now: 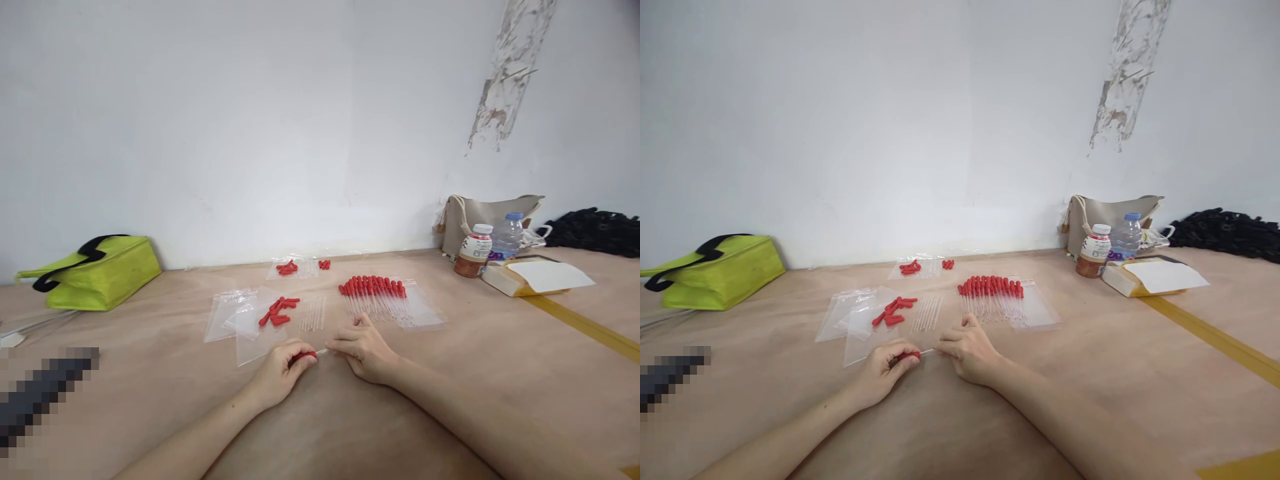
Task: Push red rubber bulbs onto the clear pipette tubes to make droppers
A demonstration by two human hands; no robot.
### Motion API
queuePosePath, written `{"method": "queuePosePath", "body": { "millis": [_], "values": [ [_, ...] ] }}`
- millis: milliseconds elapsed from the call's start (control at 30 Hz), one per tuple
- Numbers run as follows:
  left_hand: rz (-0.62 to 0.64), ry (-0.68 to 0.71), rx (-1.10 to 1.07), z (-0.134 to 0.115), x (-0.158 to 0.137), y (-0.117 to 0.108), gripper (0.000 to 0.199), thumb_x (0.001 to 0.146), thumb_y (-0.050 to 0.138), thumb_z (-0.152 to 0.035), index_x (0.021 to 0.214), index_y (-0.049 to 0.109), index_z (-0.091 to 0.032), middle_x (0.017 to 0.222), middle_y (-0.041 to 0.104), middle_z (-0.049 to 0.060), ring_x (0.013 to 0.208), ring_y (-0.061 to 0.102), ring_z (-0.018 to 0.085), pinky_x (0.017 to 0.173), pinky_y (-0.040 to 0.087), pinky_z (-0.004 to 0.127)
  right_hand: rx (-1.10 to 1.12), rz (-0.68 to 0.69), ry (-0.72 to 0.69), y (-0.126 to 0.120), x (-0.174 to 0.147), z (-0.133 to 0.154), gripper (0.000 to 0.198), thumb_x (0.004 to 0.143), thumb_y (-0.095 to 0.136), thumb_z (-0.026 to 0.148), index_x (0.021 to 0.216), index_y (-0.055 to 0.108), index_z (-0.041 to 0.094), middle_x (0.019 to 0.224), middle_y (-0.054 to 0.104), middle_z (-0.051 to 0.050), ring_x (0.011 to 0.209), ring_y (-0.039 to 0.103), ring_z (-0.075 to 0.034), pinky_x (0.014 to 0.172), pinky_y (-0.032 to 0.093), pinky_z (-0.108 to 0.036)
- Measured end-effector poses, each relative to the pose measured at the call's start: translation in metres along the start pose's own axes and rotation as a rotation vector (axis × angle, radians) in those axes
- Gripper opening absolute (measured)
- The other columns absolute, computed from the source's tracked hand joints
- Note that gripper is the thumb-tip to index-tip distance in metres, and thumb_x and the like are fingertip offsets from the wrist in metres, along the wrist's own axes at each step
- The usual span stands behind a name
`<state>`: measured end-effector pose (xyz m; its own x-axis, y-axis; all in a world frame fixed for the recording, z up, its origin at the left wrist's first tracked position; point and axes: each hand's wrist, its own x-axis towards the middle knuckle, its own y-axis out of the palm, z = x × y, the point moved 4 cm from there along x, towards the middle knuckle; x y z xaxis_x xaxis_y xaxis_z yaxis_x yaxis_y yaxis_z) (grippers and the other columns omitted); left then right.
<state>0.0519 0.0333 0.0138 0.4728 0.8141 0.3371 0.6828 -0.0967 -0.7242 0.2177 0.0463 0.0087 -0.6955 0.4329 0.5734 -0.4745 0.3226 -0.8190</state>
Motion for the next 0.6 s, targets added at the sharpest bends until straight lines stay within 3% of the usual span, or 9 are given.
{"method": "queuePosePath", "body": {
  "millis": [167,467,600],
  "values": [
    [0.030,0.006,0.062,-0.001,-0.001,0.002,0.020,0.085,0.044,-0.028,0.077,0.059,-0.018,0.074,0.058,0.001,0.071,0.053,0.013,0.065,0.039,0.023,-0.094,0.008,-0.043,0.001,-0.001,0.003,0.024,0.074,0.042,0.008,0.084,0.060,0.019,0.070,0.055,-0.001,0.062,0.041,-0.010,0.070,0.018,-0.031],
    [0.037,0.085,0.115,-0.006,-0.005,0.003,0.017,0.085,0.043,-0.026,0.080,0.057,-0.016,0.074,0.055,0.001,0.070,0.051,0.012,0.063,0.039,0.022,0.022,-0.001,0.076,0.002,0.001,0.019,0.016,0.077,0.042,0.013,0.070,0.056,0.017,0.064,0.052,0.000,0.056,0.035,-0.009,0.065,0.018,-0.029],
    [0.043,0.123,0.123,-0.008,-0.003,0.002,0.020,0.085,0.042,-0.027,0.081,0.059,-0.017,0.074,0.056,0.002,0.069,0.051,0.013,0.063,0.040,0.023,0.044,0.021,0.105,0.001,0.003,0.020,0.016,0.079,0.043,0.015,0.073,0.057,0.018,0.065,0.054,0.000,0.057,0.037,-0.009,0.066,0.018,-0.029]
  ]
}}
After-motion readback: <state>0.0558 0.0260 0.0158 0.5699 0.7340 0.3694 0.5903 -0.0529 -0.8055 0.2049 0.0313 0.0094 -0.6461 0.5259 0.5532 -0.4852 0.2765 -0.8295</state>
